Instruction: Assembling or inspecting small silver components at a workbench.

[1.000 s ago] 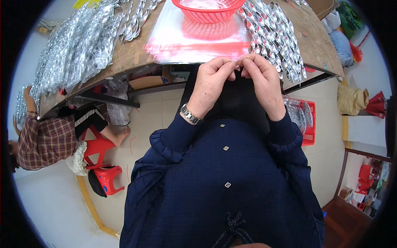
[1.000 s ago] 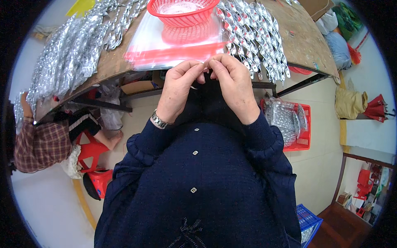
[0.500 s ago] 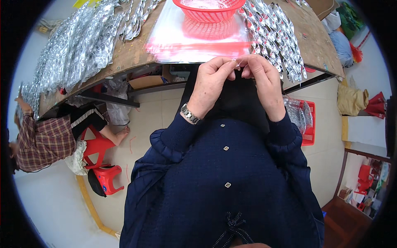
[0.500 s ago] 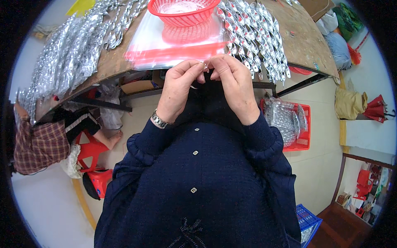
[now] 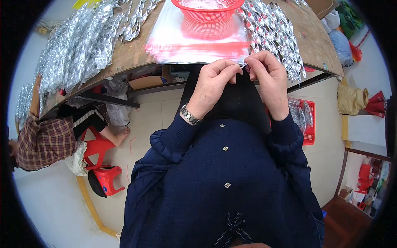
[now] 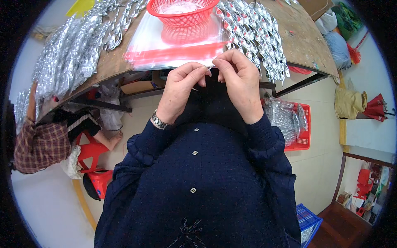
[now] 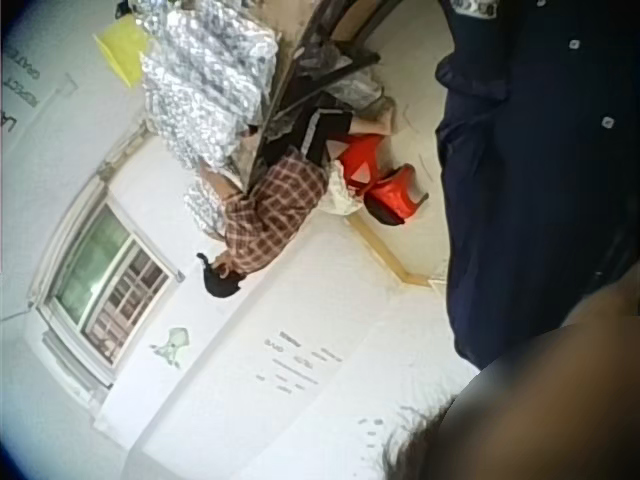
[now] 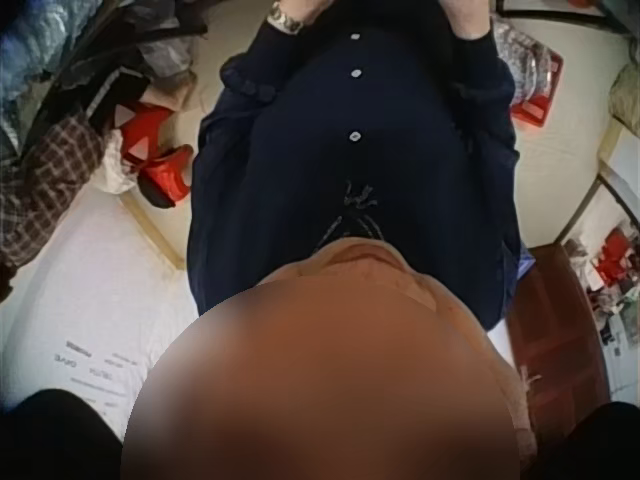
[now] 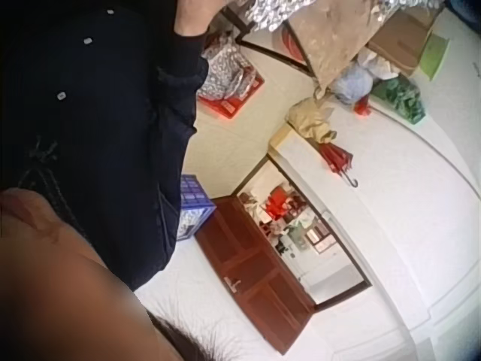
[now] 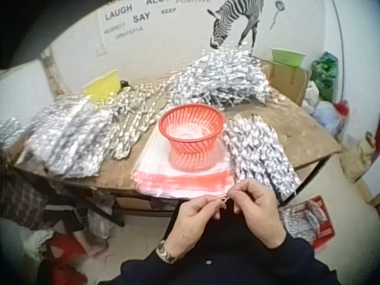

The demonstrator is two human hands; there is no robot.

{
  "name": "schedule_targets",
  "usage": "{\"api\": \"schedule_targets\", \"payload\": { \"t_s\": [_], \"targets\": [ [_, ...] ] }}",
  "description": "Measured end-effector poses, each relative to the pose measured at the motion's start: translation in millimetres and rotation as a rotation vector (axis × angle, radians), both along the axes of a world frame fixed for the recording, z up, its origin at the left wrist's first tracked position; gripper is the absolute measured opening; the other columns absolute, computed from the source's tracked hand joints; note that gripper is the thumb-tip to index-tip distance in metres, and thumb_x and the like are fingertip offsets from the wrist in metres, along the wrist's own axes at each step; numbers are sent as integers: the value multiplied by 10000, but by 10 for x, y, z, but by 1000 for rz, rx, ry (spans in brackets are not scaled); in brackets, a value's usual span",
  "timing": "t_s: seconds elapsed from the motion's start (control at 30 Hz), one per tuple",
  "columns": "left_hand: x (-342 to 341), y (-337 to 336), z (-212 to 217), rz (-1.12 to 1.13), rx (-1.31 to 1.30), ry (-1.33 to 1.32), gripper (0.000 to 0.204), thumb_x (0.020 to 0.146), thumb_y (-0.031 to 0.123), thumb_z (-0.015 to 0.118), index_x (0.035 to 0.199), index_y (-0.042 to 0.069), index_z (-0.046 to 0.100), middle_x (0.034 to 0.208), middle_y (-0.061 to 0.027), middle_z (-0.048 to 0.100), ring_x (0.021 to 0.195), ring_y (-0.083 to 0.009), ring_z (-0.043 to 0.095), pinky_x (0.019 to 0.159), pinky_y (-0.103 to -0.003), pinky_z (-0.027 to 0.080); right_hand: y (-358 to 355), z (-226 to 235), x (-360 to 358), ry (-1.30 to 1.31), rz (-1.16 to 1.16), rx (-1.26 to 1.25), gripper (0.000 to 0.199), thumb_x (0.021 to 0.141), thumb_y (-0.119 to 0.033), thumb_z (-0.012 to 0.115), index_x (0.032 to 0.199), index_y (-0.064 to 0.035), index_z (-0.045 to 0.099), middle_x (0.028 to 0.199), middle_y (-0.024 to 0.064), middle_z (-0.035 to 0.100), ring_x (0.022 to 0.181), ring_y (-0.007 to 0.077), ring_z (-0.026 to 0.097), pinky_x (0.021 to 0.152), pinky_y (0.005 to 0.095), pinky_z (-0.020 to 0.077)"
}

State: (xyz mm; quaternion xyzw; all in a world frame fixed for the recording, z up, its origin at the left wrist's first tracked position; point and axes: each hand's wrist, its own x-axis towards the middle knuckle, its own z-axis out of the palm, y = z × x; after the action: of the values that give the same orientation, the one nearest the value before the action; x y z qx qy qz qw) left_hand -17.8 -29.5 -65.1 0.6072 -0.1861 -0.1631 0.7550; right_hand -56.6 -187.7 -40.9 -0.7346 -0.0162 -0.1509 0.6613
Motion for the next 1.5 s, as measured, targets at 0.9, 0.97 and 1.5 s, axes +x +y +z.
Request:
{"api": "schedule_targets", "payload": {
  "t_s": [0.9, 0.97, 1.5],
  "targets": [
    [24, 82, -12, -108, 71, -122, 140, 932, 84, 544, 880, 0, 644, 732, 33, 562, 632, -30, 435, 591, -188, 366, -943, 415, 74, -257, 60, 515, 123, 988, -106, 491, 893, -35, 522, 858, 57, 554, 707, 90, 477, 662, 208, 428],
    [-3, 26, 44, -135, 76, -139, 146, 935, 88, 543, 881, -3, 643, 732, 29, 563, 640, -34, 450, 600, -189, 376, -778, 442, 73, -220, 88, 468, 126, 987, -110, 491, 886, -41, 517, 851, 50, 557, 695, 84, 484, 654, 208, 431],
    [29, -22, 143, -162, -6, -165, 123, 937, 65, 540, 913, -16, 629, 729, 2, 575, 613, -47, 473, 584, -195, 387, -639, 550, 260, -165, 112, 202, 117, 994, -108, 461, 897, -56, 502, 853, 28, 544, 692, 65, 496, 666, 203, 427]
  ]
}}
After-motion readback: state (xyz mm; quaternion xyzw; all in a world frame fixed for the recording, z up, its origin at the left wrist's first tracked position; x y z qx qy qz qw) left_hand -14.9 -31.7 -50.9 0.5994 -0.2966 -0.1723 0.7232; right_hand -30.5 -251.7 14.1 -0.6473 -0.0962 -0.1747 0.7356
